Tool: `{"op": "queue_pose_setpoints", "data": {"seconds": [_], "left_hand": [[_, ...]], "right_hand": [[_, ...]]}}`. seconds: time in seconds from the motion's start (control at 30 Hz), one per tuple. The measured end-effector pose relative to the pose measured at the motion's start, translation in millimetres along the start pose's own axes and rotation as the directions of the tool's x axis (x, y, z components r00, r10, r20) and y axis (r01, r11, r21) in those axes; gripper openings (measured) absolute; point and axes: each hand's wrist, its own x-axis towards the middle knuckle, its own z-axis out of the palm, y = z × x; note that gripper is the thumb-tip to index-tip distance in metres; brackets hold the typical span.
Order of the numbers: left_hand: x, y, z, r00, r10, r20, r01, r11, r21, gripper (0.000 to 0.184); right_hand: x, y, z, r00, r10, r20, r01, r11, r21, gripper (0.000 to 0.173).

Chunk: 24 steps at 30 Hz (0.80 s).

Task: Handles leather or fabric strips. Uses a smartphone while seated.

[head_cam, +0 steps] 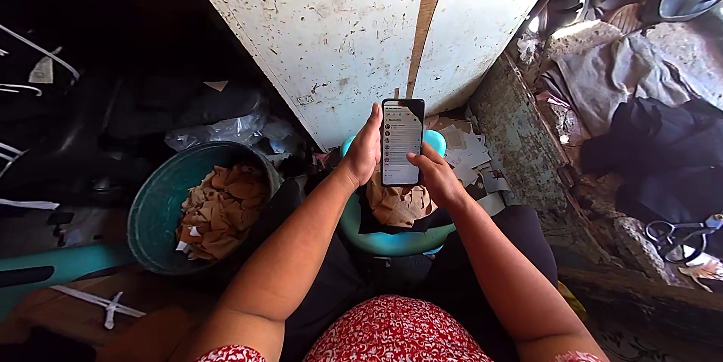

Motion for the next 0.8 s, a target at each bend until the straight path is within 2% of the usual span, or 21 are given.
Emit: {"op": "queue_pose_setpoints", "data": {"seconds": [0.17,0.23,0.53,0.8], "left_hand": [[4,-3,-5,0.999,0.006,0.032,-0.006,1.0,0.004,0.079],[5,-3,-5,1.0,0.002,0.031,-0.002,1.0,-0.002,0.078],[4,-2,-13,1.0,-0.012,0.006,0.012,1.0,-0.013,0.083],[3,-2,-14,1.0,-0.005,0.015,0.005,0.999,-0.034,0.084]], "right_hand": [[0,0,0,1.0,-0.006,0.017,0.006,1.0,0.003,0.034],[0,0,-1,0.999,-0.01,0.038,0.011,1.0,-0.007,0.038],[-3,-2,-6,0.971,-0.033,0.237,0.065,0.989,-0.131,0.081],[-3,-2,-5,0.97,-0.038,0.242,0.076,0.986,-0.147,0.081]]}}
